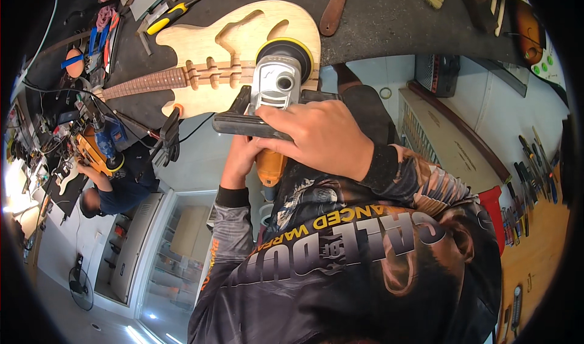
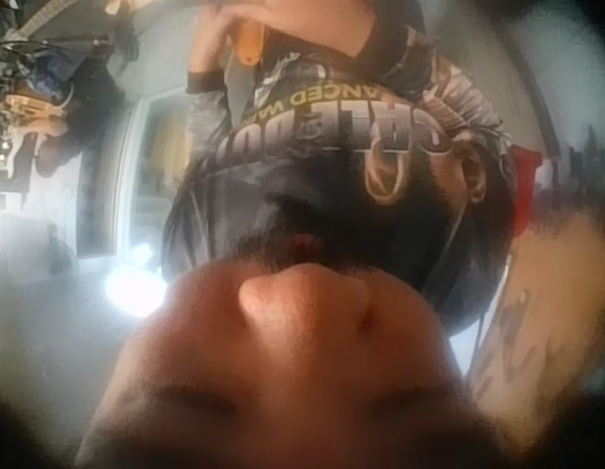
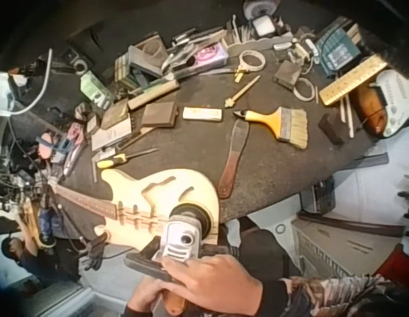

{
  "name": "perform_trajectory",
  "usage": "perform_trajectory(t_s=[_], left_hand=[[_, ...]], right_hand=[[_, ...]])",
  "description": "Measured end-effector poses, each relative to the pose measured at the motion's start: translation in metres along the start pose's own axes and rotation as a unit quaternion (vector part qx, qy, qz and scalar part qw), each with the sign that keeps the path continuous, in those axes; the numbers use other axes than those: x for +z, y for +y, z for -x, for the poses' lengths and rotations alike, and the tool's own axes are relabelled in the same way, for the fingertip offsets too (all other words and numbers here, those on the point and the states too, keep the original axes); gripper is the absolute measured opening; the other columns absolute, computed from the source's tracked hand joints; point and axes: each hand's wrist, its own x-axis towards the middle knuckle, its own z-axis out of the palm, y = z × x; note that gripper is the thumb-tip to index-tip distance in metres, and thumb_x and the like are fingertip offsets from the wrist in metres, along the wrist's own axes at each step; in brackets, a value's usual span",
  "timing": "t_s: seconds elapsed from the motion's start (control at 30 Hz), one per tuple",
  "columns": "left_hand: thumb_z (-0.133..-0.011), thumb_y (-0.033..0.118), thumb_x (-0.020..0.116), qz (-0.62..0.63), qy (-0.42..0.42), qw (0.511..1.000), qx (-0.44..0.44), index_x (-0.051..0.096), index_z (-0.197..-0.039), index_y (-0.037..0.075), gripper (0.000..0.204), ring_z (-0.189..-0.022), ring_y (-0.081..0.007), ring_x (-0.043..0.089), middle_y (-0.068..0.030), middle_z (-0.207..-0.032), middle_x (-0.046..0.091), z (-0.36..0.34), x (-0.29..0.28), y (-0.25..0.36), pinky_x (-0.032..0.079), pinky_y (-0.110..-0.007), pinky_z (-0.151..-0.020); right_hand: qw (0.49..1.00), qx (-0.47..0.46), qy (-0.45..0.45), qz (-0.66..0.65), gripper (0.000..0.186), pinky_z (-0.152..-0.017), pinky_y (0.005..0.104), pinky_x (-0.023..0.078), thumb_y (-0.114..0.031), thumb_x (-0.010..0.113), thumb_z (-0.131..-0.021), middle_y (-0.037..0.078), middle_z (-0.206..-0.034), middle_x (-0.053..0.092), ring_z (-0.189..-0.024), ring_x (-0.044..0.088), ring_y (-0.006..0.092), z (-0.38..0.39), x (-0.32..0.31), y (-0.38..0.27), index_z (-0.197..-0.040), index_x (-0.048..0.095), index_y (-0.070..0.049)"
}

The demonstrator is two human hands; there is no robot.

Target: The person uses a power sander to smooth the surface of a wooden guitar body. They move the sander across different sections of the body and neck area, then stop to wipe the surface with their hand and a small brush.

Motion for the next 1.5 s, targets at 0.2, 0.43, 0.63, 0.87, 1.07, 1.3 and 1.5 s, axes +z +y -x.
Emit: perform_trajectory(t_s=[0.2, 0.43, 0.63, 0.87, 1.07, 1.3, 1.5], left_hand=[[-0.091, 0.035, 0.093, 0.063, -0.025, 0.996, -0.057, 0.054, -0.16, 0.001, 0.086, -0.133, -0.0214, 0.068, -0.0088, -0.147, 0.068, 0.051, -0.007, -0.029, 0.054, -0.039, -0.115], [-0.082, 0.025, 0.102, 0.051, 0.021, 0.992, -0.113, 0.047, -0.164, 0.002, 0.102, -0.137, -0.0224, 0.066, -0.0089, -0.149, 0.066, 0.097, -0.001, -0.069, 0.052, -0.041, -0.117], [-0.083, 0.017, 0.098, 0.044, 0.083, 0.994, -0.059, 0.043, -0.161, 0.004, 0.096, -0.13, -0.0216, 0.067, -0.0085, -0.141, 0.066, 0.107, 0.021, -0.076, 0.054, -0.04, -0.113], [-0.084, 0.008, 0.091, -0.09, 0.127, 0.987, -0.048, 0.051, -0.144, 0.005, 0.072, -0.117, -0.0196, 0.069, -0.0089, -0.131, 0.069, 0.086, 0.02, -0.062, 0.057, -0.038, -0.102], [-0.083, 0.008, 0.091, -0.103, 0.129, 0.984, -0.062, 0.055, -0.138, 0.004, 0.066, -0.114, -0.0194, 0.07, -0.0097, -0.126, 0.072, 0.072, 0.026, -0.048, 0.057, -0.038, -0.101], [-0.084, 0.006, 0.09, -0.11, 0.117, 0.986, -0.045, 0.055, -0.14, 0.004, 0.066, -0.116, -0.0199, 0.071, -0.0104, -0.128, 0.073, 0.07, 0.022, -0.044, 0.057, -0.038, -0.104], [-0.083, 0.001, 0.086, -0.137, 0.116, 0.983, -0.035, 0.054, -0.142, 0.004, 0.067, -0.116, -0.0212, 0.072, -0.0101, -0.129, 0.074, 0.058, 0.015, -0.029, 0.057, -0.038, -0.104]], right_hand=[[1.0, -0.011, -0.004, -0.009, 0.047, -0.058, 0.0421, 0.056, -0.049, 0.076, -0.104, 0.01, -0.073, 0.071, -0.065, 0.075, 0.0308, 0.001, 0.007, 0.0, -0.129, 0.074, -0.01], [0.999, -0.027, -0.041, -0.018, 0.045, -0.06, 0.0391, 0.057, -0.045, 0.081, -0.102, 0.009, -0.081, 0.076, -0.067, 0.075, 0.0268, 0.003, 0.006, -0.002, -0.128, 0.078, -0.008], [0.999, -0.035, -0.04, -0.009, 0.047, -0.059, 0.0379, 0.057, -0.045, 0.082, -0.102, 0.007, -0.08, 0.076, -0.065, 0.074, 0.0249, -0.007, 0.002, -0.012, -0.13, 0.078, -0.008], [0.999, -0.035, -0.02, -0.005, 0.044, -0.059, 0.038, 0.057, -0.044, 0.083, -0.101, 0.007, -0.08, 0.076, -0.065, 0.074, 0.0258, -0.021, -0.004, -0.002, -0.126, 0.08, -0.008], [0.999, -0.029, 0.027, 0.001, 0.044, -0.058, 0.0424, 0.056, -0.048, 0.077, -0.104, 0.008, -0.071, 0.07, -0.064, 0.074, 0.0305, -0.021, -0.01, 0.01, -0.125, 0.074, -0.01], [0.999, -0.008, 0.049, -0.005, 0.044, -0.058, 0.0421, 0.055, -0.048, 0.079, -0.103, 0.008, -0.073, 0.071, -0.064, 0.074, 0.0305, -0.018, -0.012, 0.009, -0.127, 0.075, -0.012], [0.997, -0.009, 0.077, -0.008, 0.044, -0.057, 0.0421, 0.055, -0.048, 0.08, -0.102, 0.007, -0.074, 0.072, -0.065, 0.074, 0.0302, -0.026, -0.013, 0.012, -0.128, 0.075, -0.013]])
